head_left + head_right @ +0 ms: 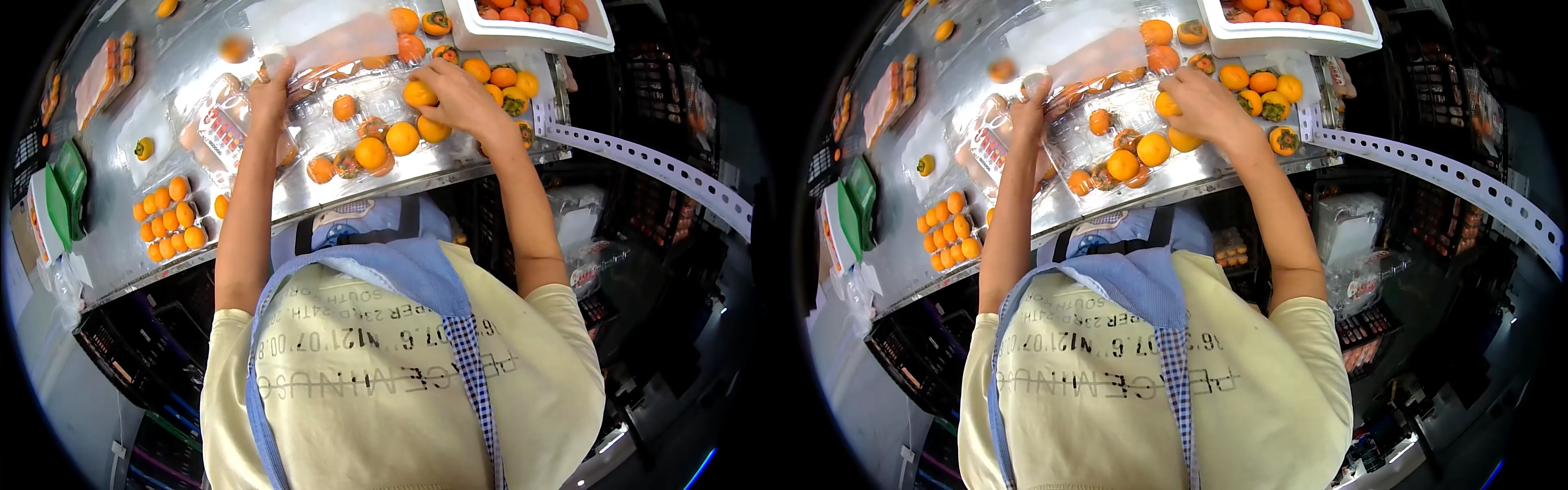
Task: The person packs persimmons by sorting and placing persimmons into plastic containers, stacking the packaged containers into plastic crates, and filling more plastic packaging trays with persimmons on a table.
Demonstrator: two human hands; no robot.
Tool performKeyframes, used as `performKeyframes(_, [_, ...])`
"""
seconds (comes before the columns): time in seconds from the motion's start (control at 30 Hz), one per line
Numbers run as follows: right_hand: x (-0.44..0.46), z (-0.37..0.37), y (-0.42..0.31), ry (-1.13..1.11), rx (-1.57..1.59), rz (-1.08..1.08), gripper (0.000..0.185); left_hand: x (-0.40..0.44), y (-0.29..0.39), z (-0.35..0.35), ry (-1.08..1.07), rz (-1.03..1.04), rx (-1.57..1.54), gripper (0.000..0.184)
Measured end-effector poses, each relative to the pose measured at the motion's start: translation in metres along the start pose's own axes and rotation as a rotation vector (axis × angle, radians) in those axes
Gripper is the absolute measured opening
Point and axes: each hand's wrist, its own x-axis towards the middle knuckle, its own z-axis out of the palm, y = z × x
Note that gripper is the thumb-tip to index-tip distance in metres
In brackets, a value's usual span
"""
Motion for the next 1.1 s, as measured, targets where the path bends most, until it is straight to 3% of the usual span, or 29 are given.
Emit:
performKeyframes(0.17, [-0.004, -0.002, 0.01, -0.042, 0.352, 0.155, 0.042, 0.0, 0.003, 0.0, 0.011, -0.038, 0.034, 0.038])
performKeyframes(0.37, [-0.019, 0.007, 0.009, 0.117, 0.459, 0.168, 0.039, 0.0, 0.003, 0.002, -0.014, -0.005, -0.005, 0.035])
performKeyframes(0.47, [-0.025, 0.016, 0.009, 0.196, 0.518, 0.179, 0.033, 0.004, 0.001, 0.0, -0.031, -0.012, 0.002, 0.043])
performKeyframes(0.67, [-0.027, 0.015, 0.004, 0.261, 0.049, 0.119, 0.024, 0.003, 0.0, 0.0, -0.009, -0.018, 0.021, 0.034])
performKeyframes(0.77, [-0.026, 0.016, 0.021, 0.338, 0.234, 0.152, 0.024, 0.005, -0.002, 0.0, 0.012, 0.002, 0.022, 0.034])
performKeyframes(0.9, [-0.014, 0.016, 0.04, 0.433, 0.04, 0.303, 0.029, 0.004, -0.001, -0.002, -0.006, -0.019, 0.038, 0.034])
performKeyframes(1.0, [-0.025, 0.005, 0.043, 0.315, -0.229, 0.381, 0.03, 0.001, 0.002, 0.001, -0.012, 0.007, 0.035, 0.035])
performKeyframes(1.1, [-0.041, -0.015, 0.03, 0.142, -0.116, 0.466, 0.035, 0.001, 0.001, 0.0, -0.005, 0.015, 0.028, 0.035])
